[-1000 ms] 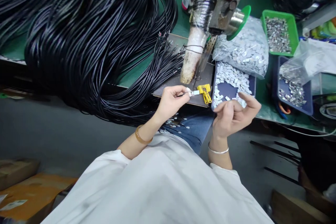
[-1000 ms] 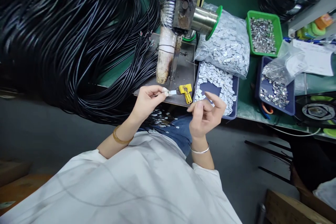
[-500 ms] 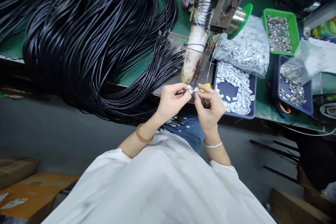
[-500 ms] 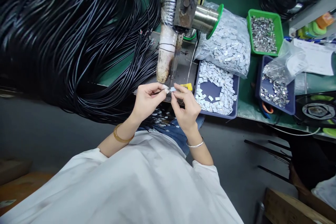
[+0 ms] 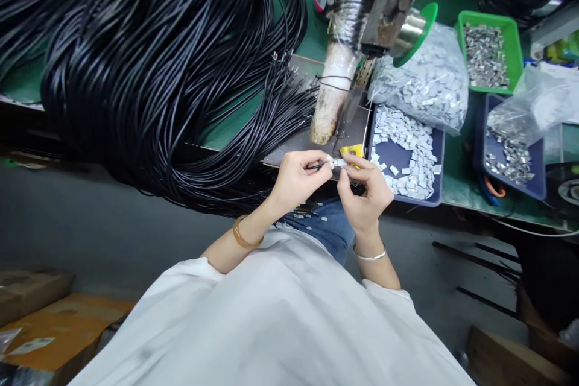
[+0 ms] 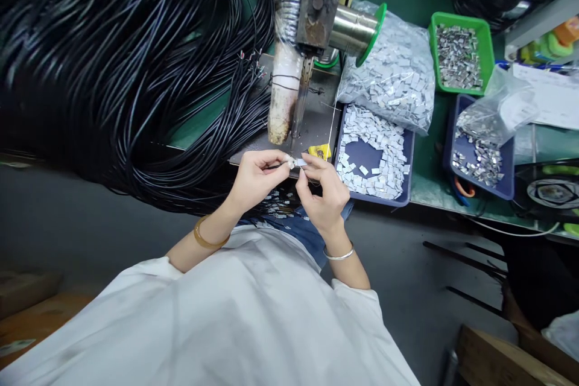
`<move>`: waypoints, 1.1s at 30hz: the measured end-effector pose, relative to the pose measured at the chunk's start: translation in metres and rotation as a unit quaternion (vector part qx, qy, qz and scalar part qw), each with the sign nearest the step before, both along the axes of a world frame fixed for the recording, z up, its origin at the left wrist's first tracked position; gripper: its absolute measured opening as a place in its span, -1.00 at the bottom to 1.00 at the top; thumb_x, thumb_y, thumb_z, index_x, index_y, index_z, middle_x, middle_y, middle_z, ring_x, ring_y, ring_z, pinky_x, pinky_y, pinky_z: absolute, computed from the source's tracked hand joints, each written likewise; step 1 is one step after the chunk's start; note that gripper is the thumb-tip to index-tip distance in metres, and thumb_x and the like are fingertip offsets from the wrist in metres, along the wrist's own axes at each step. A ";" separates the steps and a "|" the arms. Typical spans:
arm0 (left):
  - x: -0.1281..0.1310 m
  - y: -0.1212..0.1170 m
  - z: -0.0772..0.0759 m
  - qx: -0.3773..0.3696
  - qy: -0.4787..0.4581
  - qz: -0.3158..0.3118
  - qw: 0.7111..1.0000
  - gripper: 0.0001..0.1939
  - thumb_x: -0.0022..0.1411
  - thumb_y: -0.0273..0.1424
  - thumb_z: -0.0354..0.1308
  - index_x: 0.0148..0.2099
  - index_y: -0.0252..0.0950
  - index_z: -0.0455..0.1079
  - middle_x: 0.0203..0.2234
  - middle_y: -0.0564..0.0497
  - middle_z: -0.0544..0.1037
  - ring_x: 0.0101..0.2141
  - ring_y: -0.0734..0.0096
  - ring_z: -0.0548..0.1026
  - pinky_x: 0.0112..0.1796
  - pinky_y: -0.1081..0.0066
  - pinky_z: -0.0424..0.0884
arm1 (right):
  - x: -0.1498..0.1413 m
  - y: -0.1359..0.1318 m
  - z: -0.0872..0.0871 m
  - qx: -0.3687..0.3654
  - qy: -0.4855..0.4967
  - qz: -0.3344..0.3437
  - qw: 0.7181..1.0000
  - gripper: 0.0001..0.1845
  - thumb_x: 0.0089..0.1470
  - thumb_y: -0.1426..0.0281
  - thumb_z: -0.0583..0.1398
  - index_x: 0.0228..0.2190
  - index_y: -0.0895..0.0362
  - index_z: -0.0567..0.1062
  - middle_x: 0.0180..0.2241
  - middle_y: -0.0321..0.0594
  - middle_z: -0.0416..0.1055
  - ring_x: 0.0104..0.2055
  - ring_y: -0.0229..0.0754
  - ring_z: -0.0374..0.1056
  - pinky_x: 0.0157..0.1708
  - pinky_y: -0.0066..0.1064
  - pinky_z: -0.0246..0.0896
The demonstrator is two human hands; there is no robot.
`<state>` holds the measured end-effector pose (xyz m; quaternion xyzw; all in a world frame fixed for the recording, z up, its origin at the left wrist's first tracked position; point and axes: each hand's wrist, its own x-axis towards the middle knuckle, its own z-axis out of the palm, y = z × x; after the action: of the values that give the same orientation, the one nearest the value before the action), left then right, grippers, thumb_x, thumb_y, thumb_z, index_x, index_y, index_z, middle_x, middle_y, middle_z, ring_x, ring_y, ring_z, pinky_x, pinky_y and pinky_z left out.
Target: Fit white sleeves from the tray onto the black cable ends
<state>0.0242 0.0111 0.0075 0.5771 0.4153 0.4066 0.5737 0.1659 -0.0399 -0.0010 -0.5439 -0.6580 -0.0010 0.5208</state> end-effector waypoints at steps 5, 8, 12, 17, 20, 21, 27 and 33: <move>0.002 0.000 0.000 -0.005 -0.008 0.019 1.000 -0.87 0.10 -0.41 0.19 -0.36 -0.38 0.52 -0.59 0.11 0.35 -0.53 0.62 0.25 -0.48 0.62 0.27 | 0.000 0.002 0.000 0.003 -0.005 0.013 1.000 -0.82 0.07 0.58 0.26 -0.30 0.09 0.46 -0.19 -0.18 0.61 -0.10 -0.16 0.56 -0.14 -0.30 0.52; 0.002 0.001 0.004 0.001 -0.013 0.042 0.999 -0.88 0.08 -0.42 0.20 -0.38 -0.37 0.51 -0.60 0.13 0.32 -0.53 0.62 0.24 -0.48 0.63 0.29 | -0.002 0.007 0.002 0.011 -0.003 0.016 1.000 -0.84 0.08 0.57 0.25 -0.30 0.08 0.46 -0.16 -0.16 0.60 -0.09 -0.15 0.56 -0.14 -0.28 0.53; 0.000 0.000 0.007 0.010 -0.009 0.050 0.999 -0.90 0.06 -0.43 0.20 -0.38 -0.37 0.51 -0.59 0.12 0.33 -0.52 0.61 0.25 -0.46 0.62 0.31 | -0.003 0.008 0.003 0.023 -0.006 0.017 1.000 -0.85 0.09 0.54 0.25 -0.30 0.07 0.45 -0.12 -0.16 0.59 -0.09 -0.13 0.56 -0.16 -0.25 0.54; -0.001 0.000 0.001 -0.019 -0.006 0.033 0.999 -0.89 0.06 -0.43 0.20 -0.37 -0.38 0.50 -0.60 0.12 0.33 -0.53 0.61 0.23 -0.48 0.61 0.27 | -0.002 0.005 -0.002 0.005 -0.024 0.021 0.999 -0.87 0.10 0.51 0.24 -0.32 0.05 0.43 -0.12 -0.16 0.59 -0.16 -0.15 0.58 -0.17 -0.25 0.54; 0.000 0.001 0.001 -0.015 -0.008 0.034 0.999 -0.90 0.06 -0.42 0.19 -0.39 -0.37 0.49 -0.60 0.12 0.33 -0.54 0.61 0.23 -0.50 0.61 0.23 | -0.002 0.005 -0.001 -0.003 -0.028 0.023 0.999 -0.89 0.11 0.50 0.23 -0.31 0.05 0.43 -0.11 -0.14 0.59 -0.13 -0.13 0.57 -0.17 -0.23 0.54; 0.000 0.001 0.002 -0.011 -0.010 0.037 0.999 -0.90 0.06 -0.42 0.19 -0.39 -0.36 0.49 -0.60 0.12 0.33 -0.53 0.61 0.23 -0.50 0.62 0.23 | -0.002 0.005 0.000 -0.001 -0.026 0.021 0.999 -0.89 0.12 0.49 0.23 -0.31 0.05 0.43 -0.11 -0.14 0.59 -0.12 -0.12 0.57 -0.17 -0.22 0.54; 0.000 0.000 0.005 -0.008 -0.017 0.043 0.999 -0.90 0.05 -0.42 0.20 -0.37 -0.36 0.49 -0.60 0.13 0.31 -0.53 0.62 0.22 -0.48 0.62 0.27 | -0.002 0.005 0.002 0.010 -0.021 0.027 0.999 -0.88 0.10 0.50 0.24 -0.32 0.06 0.43 -0.09 -0.14 0.58 -0.14 -0.14 0.56 -0.18 -0.22 0.57; 0.000 0.000 0.001 -0.001 -0.010 0.043 0.999 -0.92 0.07 -0.45 0.18 -0.40 -0.36 0.47 -0.62 0.15 0.27 -0.55 0.63 0.18 -0.52 0.63 0.20 | -0.001 0.004 0.000 -0.001 -0.025 0.045 0.999 -0.87 0.09 0.53 0.25 -0.33 0.08 0.43 -0.07 -0.10 0.57 -0.15 -0.15 0.57 -0.17 -0.23 0.59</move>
<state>0.0243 0.0114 0.0085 0.5541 0.4347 0.4359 0.5604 0.1654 -0.0358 -0.0014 -0.5146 -0.6944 0.0094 0.5028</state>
